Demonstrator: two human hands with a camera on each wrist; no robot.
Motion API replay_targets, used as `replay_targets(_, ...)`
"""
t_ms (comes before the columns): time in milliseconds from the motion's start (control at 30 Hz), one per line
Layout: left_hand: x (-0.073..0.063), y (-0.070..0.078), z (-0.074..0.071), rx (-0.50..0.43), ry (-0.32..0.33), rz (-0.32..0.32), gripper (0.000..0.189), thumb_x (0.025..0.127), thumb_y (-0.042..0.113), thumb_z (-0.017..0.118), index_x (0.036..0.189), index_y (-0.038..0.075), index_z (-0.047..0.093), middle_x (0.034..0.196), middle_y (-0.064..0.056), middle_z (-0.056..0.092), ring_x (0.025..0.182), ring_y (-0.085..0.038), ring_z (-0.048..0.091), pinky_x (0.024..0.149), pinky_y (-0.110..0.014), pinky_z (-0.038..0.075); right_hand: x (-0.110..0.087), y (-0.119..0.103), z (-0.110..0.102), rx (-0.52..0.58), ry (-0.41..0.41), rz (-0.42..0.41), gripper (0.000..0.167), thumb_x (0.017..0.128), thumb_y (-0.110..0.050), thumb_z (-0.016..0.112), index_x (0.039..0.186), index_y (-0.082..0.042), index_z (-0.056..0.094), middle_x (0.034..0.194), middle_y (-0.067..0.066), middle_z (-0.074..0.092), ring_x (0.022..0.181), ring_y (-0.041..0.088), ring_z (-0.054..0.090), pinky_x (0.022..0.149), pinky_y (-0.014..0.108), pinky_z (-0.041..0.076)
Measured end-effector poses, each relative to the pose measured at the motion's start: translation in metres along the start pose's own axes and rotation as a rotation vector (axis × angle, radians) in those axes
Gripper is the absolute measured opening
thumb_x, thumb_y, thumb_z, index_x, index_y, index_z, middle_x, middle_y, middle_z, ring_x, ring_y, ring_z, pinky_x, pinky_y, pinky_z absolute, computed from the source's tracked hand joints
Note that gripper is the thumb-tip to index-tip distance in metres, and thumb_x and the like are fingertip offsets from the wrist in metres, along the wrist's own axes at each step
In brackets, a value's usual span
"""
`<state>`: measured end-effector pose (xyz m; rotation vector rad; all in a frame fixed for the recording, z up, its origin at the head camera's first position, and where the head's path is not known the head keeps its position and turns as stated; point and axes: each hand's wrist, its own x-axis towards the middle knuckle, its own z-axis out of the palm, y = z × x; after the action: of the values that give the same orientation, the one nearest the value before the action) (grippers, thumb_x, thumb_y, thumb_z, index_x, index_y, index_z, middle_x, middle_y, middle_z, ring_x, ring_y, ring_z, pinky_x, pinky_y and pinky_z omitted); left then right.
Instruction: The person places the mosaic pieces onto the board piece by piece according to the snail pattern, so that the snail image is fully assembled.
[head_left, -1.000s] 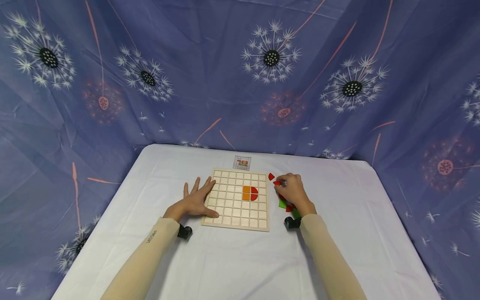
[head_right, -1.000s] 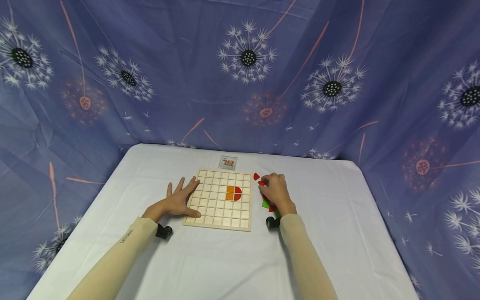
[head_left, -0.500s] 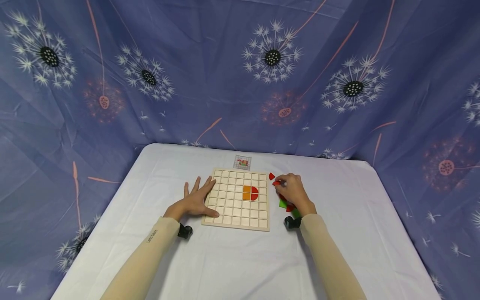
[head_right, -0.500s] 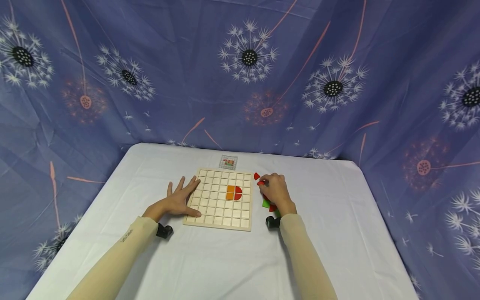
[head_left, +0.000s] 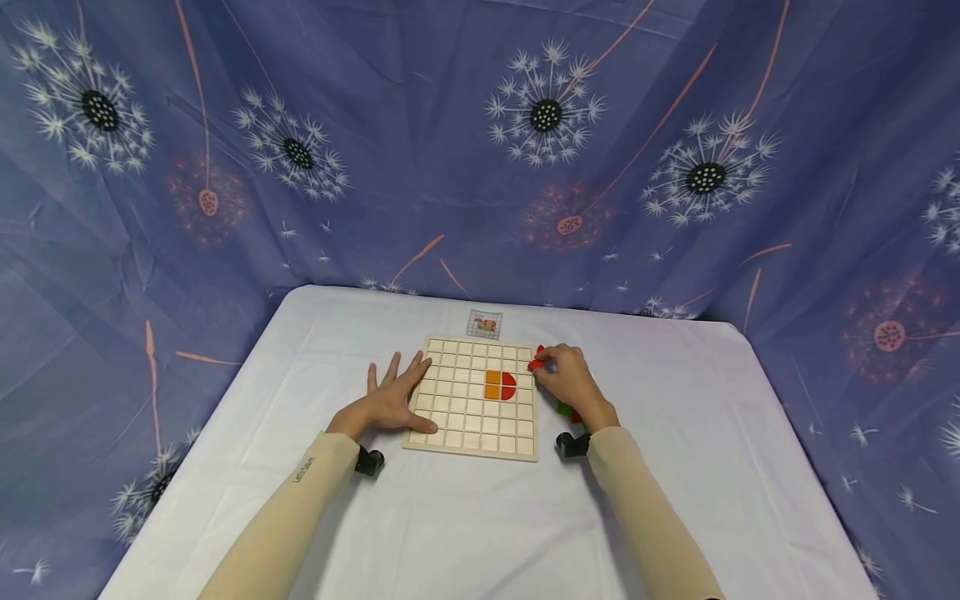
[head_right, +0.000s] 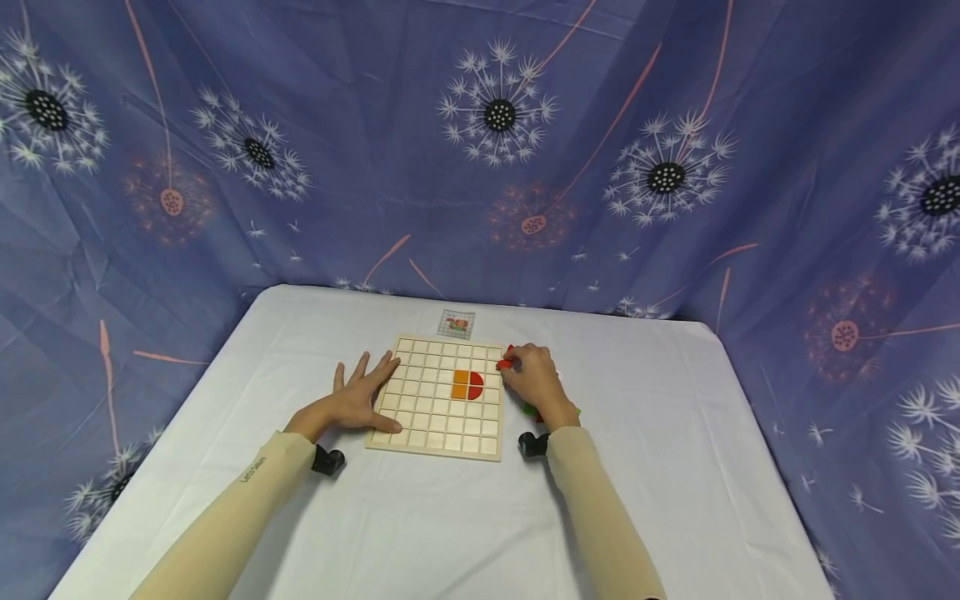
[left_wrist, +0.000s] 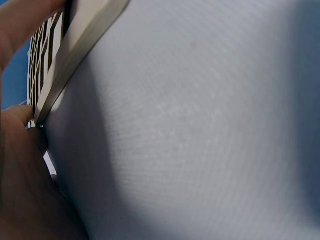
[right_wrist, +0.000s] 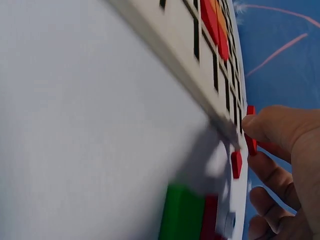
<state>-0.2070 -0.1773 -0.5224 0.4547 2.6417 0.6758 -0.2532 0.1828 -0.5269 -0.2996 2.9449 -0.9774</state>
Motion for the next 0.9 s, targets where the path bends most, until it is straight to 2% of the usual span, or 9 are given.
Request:
replay_targets(300,0.001,-0.002,0.0,-0.007,-0.002,-0.001,0.13,0.071,0.064,0.085,0.168,0.019,0.012,0.175,-0.005,-0.001,0.159,-0.041,-0.016,0.117,-0.07,-0.022,0.002,-0.025,0.017,0.02,-0.039,-0.09,0.025,0.092,-0.016,0.074,0.116,-0.007,0.076,0.119,0.013,0.071,0.116,0.036,0.055,0.103,0.051,0.046)
replay_targets(533,0.003,-0.002,0.001,-0.015,-0.014,-0.006,0.131,0.07,0.066,0.084,0.168,0.021,0.009,0.175,-0.003,-0.003,0.159,-0.039,-0.018,0.116,-0.069,-0.023,0.008,-0.038,0.026,0.02,-0.072,-0.128,0.026,0.094,-0.019,0.074,0.117,-0.007,0.076,0.121,0.013,0.07,0.119,0.034,0.057,0.112,0.051,0.042)
replay_targets(700,0.003,-0.003,0.001,-0.015,-0.014,-0.004,0.132,0.07,0.067,0.084,0.168,0.022,0.008,0.175,-0.003,-0.003,0.159,-0.038,-0.018,0.116,-0.069,-0.023,0.011,-0.048,0.032,0.015,-0.079,-0.163,0.026,0.094,-0.019,0.075,0.117,-0.007,0.076,0.12,0.012,0.071,0.118,0.035,0.057,0.106,0.048,0.048)
replay_targets(900,0.004,-0.004,0.001,-0.003,-0.019,-0.014,0.132,0.07,0.068,0.084,0.168,0.023,0.007,0.175,-0.002,-0.003,0.159,-0.038,-0.018,0.117,-0.069,-0.023,0.014,-0.06,0.041,0.033,-0.115,-0.209,0.021,0.095,-0.017,0.075,0.114,-0.009,0.078,0.115,0.008,0.072,0.119,0.034,0.057,0.107,0.049,0.048)
